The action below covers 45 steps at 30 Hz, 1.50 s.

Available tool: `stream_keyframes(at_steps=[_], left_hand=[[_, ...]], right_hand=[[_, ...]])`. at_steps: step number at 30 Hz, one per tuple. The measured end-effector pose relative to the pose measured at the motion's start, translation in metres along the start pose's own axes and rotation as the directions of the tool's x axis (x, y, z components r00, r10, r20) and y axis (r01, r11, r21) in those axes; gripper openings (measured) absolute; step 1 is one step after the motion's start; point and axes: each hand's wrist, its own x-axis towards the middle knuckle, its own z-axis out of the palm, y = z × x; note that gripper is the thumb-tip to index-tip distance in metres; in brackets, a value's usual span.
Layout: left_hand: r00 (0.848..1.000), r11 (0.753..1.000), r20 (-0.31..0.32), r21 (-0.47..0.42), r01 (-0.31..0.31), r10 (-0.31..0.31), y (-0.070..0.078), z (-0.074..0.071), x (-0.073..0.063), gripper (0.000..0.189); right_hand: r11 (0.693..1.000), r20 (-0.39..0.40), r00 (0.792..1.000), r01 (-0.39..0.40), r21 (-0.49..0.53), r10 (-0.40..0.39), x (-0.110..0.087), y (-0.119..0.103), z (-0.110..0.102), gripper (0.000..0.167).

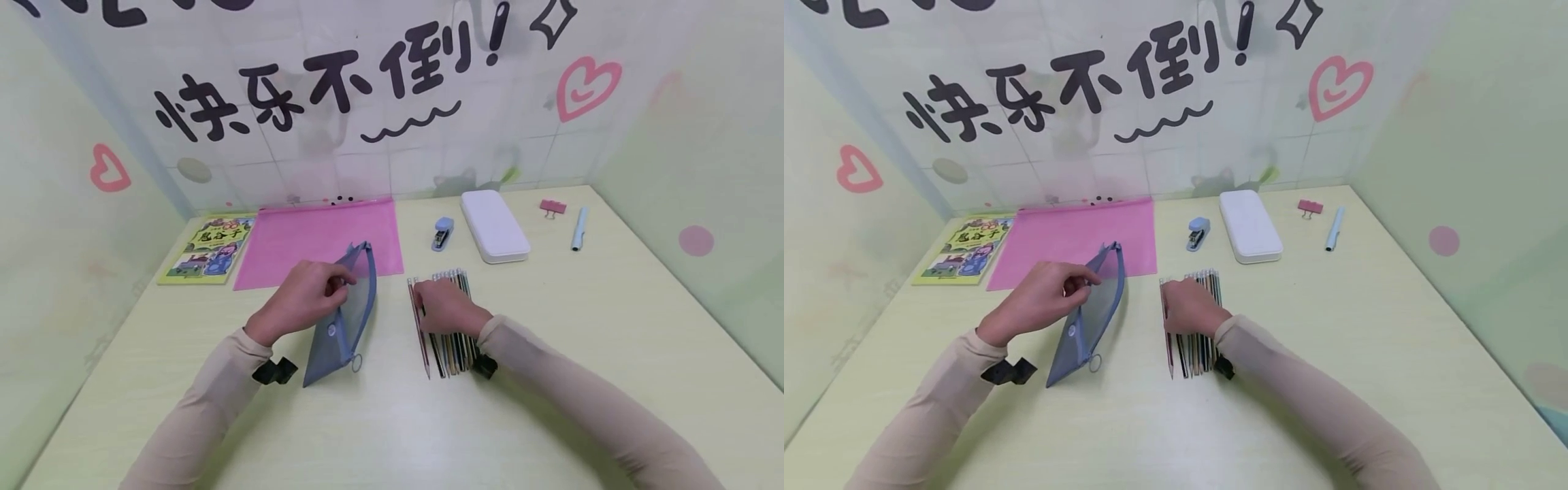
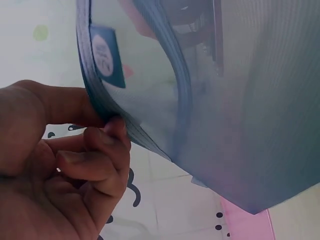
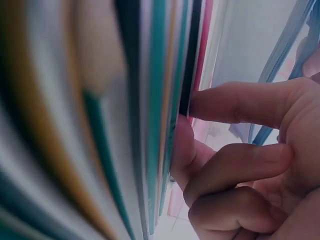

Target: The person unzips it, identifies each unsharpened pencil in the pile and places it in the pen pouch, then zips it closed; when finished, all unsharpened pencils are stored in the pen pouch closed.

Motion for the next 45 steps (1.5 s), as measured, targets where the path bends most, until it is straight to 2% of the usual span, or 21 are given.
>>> stream_keyframes(at_steps=[6,11,17,23,34,36,45], left_hand=[[0.999,0.998,-0.048,-0.068,-0.006,0.002,-0.003,0.006,0.0,0.023],[0.997,0.99,-0.081,-0.137,-0.022,0.011,-0.005,0.015,0.002,0.023],[0.996,0.986,-0.094,-0.165,-0.016,0.0,-0.005,0.022,0.005,0.024],[0.994,0.981,-0.11,-0.191,-0.025,0.004,0.001,0.027,0.008,0.018],[0.992,0.985,-0.129,-0.166,-0.037,0.016,0.008,0.029,0.009,0.013],[0.99,0.985,-0.139,-0.168,-0.043,0.02,0.008,0.029,0.009,0.014],[0.979,0.979,-0.204,-0.192,-0.067,0.027,0.009,0.032,0.009,0.014]], right_hand=[[0.995,-0.009,1.0,-0.005,0.098,0.006,0.002,0.001,-0.002,0.017],[0.976,-0.07,0.997,0.032,0.216,-0.017,0.003,0.002,-0.016,0.015],[0.915,-0.165,0.986,0.08,0.395,-0.015,0.009,-0.01,-0.03,0.023],[0.858,-0.246,0.969,0.114,0.501,0.015,0.018,-0.024,-0.027,0.023],[0.779,-0.258,0.962,0.097,0.62,0.085,0.022,-0.033,-0.021,0.023],[0.777,-0.251,0.964,0.09,0.624,0.09,0.022,-0.034,-0.018,0.023],[0.815,-0.245,0.968,0.105,0.57,0.047,0.02,-0.044,-0.004,0.029]])
